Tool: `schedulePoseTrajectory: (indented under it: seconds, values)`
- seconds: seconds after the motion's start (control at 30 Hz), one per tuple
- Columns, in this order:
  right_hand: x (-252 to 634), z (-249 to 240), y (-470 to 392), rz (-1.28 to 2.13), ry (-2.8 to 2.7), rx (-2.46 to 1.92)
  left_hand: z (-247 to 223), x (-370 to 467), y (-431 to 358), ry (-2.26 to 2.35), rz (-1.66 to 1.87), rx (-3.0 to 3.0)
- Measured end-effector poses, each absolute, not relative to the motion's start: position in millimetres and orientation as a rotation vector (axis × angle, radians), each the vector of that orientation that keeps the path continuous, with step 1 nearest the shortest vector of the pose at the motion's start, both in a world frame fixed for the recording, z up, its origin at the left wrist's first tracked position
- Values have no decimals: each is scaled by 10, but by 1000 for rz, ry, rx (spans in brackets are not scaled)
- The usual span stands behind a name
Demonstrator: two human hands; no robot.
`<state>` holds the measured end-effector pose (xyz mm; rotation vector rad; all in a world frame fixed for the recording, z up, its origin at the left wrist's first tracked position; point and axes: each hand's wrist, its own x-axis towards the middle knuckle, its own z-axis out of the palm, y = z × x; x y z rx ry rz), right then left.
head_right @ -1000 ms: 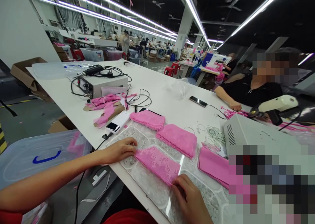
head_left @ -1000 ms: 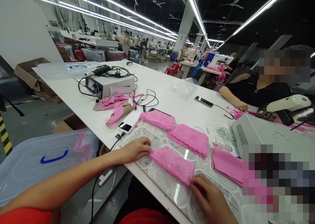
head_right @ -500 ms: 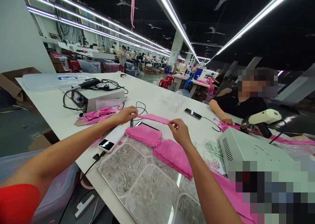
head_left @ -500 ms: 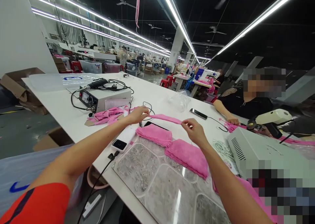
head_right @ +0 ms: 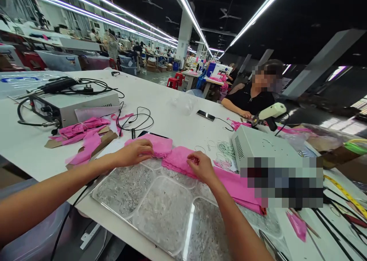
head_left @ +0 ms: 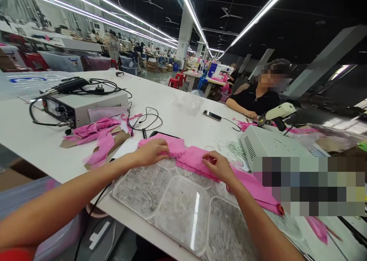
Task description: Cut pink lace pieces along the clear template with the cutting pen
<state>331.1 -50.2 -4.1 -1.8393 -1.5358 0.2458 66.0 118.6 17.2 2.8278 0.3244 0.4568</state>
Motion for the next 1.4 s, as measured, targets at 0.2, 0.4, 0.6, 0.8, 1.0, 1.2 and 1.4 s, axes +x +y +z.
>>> schedulePoseTrajectory:
  seconds: [0.2,0.4,0.6,0.8,1.0,1.2,1.4]
  values:
    - [3379,-181,-749,281,-1563,-1901,-58,1366,872,273,382,2906]
    - [3452,-226,-726,286,-1590,-1881,13,1522,1014,334,352,2883]
    - [3398,-241,-727,165,-1620,-1869,139,1553,1035,372,387,2794]
    - [3338,-259,-713,-136,-1589,-1935,267,1540,959,324,478,2746]
    - [3242,-196,-1077,-218,-1692,-1913,296,1117,733,103,377,2781]
    - [2681,-269,-1562,-23,-2072,-1706,180,491,525,-66,146,2826]
    - [2736,-119,-1308,338,-1815,-1670,124,650,636,141,232,2946]
